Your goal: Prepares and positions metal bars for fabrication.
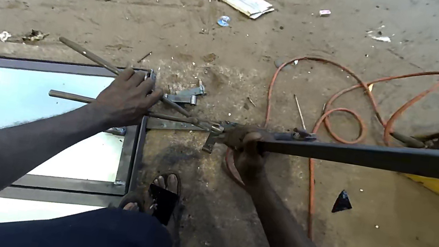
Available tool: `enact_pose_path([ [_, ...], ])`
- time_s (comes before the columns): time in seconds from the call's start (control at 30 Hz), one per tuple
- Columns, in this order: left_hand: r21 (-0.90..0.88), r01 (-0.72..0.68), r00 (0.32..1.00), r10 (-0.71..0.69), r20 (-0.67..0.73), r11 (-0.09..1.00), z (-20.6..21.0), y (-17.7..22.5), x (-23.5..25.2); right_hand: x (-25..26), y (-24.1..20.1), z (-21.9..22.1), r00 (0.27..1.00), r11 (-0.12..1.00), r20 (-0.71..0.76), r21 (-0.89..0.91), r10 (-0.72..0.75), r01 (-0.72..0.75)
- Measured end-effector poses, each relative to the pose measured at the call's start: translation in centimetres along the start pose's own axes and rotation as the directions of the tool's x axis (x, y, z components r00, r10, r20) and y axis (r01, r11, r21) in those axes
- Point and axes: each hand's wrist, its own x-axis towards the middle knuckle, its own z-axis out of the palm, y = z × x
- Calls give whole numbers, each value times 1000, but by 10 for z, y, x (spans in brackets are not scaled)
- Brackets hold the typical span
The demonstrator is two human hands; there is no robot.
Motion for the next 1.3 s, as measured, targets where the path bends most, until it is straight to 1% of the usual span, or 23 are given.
enact_pose_path([
  [0.07, 10, -2, 1000, 3, -11, 1000, -5, -3, 3, -9, 10, -5, 996, 994, -23, -69, 82, -84],
  [0.1, 11, -1, 1000, 1, -7, 1000, -6, -1, 3, -10, 6, -5, 992, 990, -41, -81, 116, -119],
  [0.13, 17, 4, 1000, -3, -7, 1000, -6, -1, 3, -5, 1, -4, 994, 994, -47, -53, 98, -100],
  [0.23, 9, 15, 1000, -15, 19, 1000, -6, 2, 0, 4, -8, 0, 999, 999, -4, 19, -47, 48],
  [0.27, 11, 14, 1000, -15, 13, 1000, -7, 3, -1, 0, 0, -1, 999, 998, 1, 15, -54, 54],
  [0.33, 13, -6, 999, 6, -34, 1000, -8, 1, -2, -14, 17, -4, 999, 999, -31, -49, 20, -21],
  [0.4, 27, -43, 995, 45, -87, 999, -3, -2, -2, -7, 11, -4, 999, 998, -26, -49, 44, -45],
  [0.43, 26, -55, 995, 57, -79, 998, -1, 0, -3, -2, 3, -1, 1000, 1000, -13, -11, 21, -21],
  [0.5, 5, -65, 998, 65, -3, 998, -1, 11, -10, 0, -5, 4, 999, 998, -19, 43, -45, 46],
  [0.57, -16, -23, 997, 24, 79, 1000, -1, 16, -13, 3, -1, 1, 998, 997, -50, 59, -43, 46],
  [0.6, -35, 17, 989, -12, 145, 999, 1, 19, -15, 4, -1, -2, 996, 998, -80, 54, -28, 33],
  [0.67, -123, 129, 946, -85, 313, 984, 7, 24, -22, 9, -12, -8, 989, 999, -151, 49, 2, 6],
  [0.73, -269, 267, 855, -98, 510, 925, 9, 30, -26, 14, -35, -13, 977, 994, -206, 105, 48, -27],
  [0.77, -353, 355, 810, -95, 579, 866, 8, 30, -26, 17, -48, -15, 969, 993, -240, 108, 66, -41],
  [0.87, -514, 548, 725, -67, 686, 661, 0, 32, -25, 9, -80, -13, 907, 989, -399, 112, 133, -96],
  [0.9, -530, 583, 699, -47, 714, 615, -3, 32, -24, 1, -85, -10, 874, 986, -460, 128, 157, -110],
  [0.93, -531, 602, 678, -31, 735, 596, -3, 33, -22, -8, -88, -7, 836, 983, -520, 141, 175, -118],
  [0.97, -520, 604, 665, -22, 746, 604, -1, 34, -21, -18, -86, -6, 799, 982, -572, 151, 183, -117],
  [1.03, -457, 579, 635, -22, 772, 675, 3, 38, -16, -34, -73, -10, 717, 982, -672, 151, 186, -113],
  [1.07, -423, 558, 623, -23, 782, 714, 4, 40, -14, -41, -66, -14, 683, 980, -704, 153, 196, -123],
  [1.1, -392, 533, 605, -14, 796, 750, 7, 43, -13, -46, -61, -19, 667, 979, -716, 151, 206, -141],
  [1.2, -336, 478, 561, 13, 828, 811, 13, 49, -10, -45, -57, -29, 658, 965, -710, 131, 250, -225],
  [1.3, -346, 484, 553, 26, 833, 804, 17, 53, -8, -39, -49, -36, 687, 969, -687, 107, 234, -223],
])
